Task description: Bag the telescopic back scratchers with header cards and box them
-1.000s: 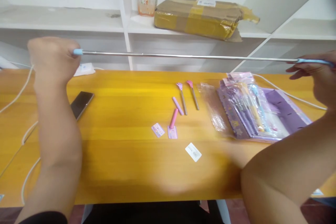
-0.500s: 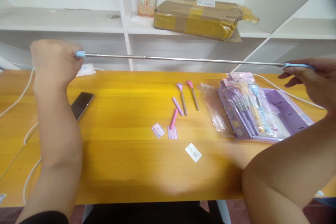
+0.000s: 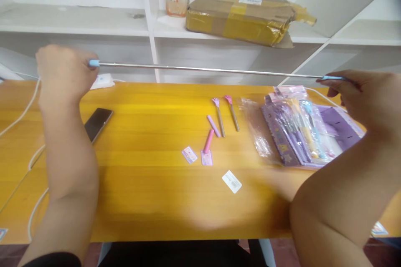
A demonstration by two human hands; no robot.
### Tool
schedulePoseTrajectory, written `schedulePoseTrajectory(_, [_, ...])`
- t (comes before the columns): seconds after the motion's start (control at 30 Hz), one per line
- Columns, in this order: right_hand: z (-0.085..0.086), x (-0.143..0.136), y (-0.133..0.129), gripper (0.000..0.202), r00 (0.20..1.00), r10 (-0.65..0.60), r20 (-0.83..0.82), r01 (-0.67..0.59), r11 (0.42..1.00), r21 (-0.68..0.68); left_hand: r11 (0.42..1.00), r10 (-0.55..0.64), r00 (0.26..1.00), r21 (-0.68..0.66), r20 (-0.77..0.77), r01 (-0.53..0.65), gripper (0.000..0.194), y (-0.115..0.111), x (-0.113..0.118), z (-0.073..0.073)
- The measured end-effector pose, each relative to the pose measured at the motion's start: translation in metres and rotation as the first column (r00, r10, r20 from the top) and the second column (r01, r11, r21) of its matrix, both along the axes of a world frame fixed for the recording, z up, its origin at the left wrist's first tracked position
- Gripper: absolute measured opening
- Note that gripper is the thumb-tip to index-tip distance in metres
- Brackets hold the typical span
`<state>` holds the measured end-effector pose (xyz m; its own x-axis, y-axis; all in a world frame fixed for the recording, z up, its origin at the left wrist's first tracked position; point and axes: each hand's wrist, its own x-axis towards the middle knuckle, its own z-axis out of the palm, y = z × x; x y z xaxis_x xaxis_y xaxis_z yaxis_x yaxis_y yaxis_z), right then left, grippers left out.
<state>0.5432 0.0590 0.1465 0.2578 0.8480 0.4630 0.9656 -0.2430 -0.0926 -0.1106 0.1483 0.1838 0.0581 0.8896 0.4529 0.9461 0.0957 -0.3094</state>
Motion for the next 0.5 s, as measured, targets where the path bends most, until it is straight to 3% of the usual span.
schedulePoseTrajectory(0.13, [0.010, -0.035, 0.001, 0.032, 0.996, 0.090, 0.020, -0.092, 0.988, 0.125, 0.998, -0.014, 1.000, -0.064, -0.022, 0.013, 0.033, 0.000, 0.016, -0.001])
schedulePoseTrajectory(0.2, [0.009, -0.070, 0.002, 0.035, 0.979, 0.186, 0.079, -0.197, 0.965, 0.175, 0.991, -0.058, 0.998, -0.121, -0.013, 0.056, 0.032, -0.004, 0.043, -0.008])
schedulePoseTrajectory(0.27, [0.001, -0.118, 0.003, 0.031, 0.941, 0.296, 0.166, -0.322, 0.933, 0.159, 0.966, -0.176, 0.984, -0.185, 0.032, 0.179, 0.032, -0.012, 0.082, -0.023])
schedulePoseTrajectory(0.33, [-0.012, -0.170, 0.003, 0.034, 0.878, 0.400, 0.263, -0.428, 0.902, 0.055, 0.929, -0.239, 0.967, -0.270, 0.084, 0.253, 0.031, -0.024, 0.121, -0.043])
schedulePoseTrajectory(0.4, [-0.025, -0.216, 0.002, 0.034, 0.770, 0.565, 0.295, -0.557, 0.822, -0.122, 0.887, -0.305, 0.941, -0.315, 0.147, 0.337, 0.037, -0.035, 0.149, -0.063])
schedulePoseTrajectory(0.5, [-0.037, -0.254, -0.001, 0.036, 0.758, 0.604, 0.247, -0.554, 0.795, -0.247, 0.835, -0.352, 0.926, -0.402, 0.136, 0.376, 0.038, -0.041, 0.164, -0.082])
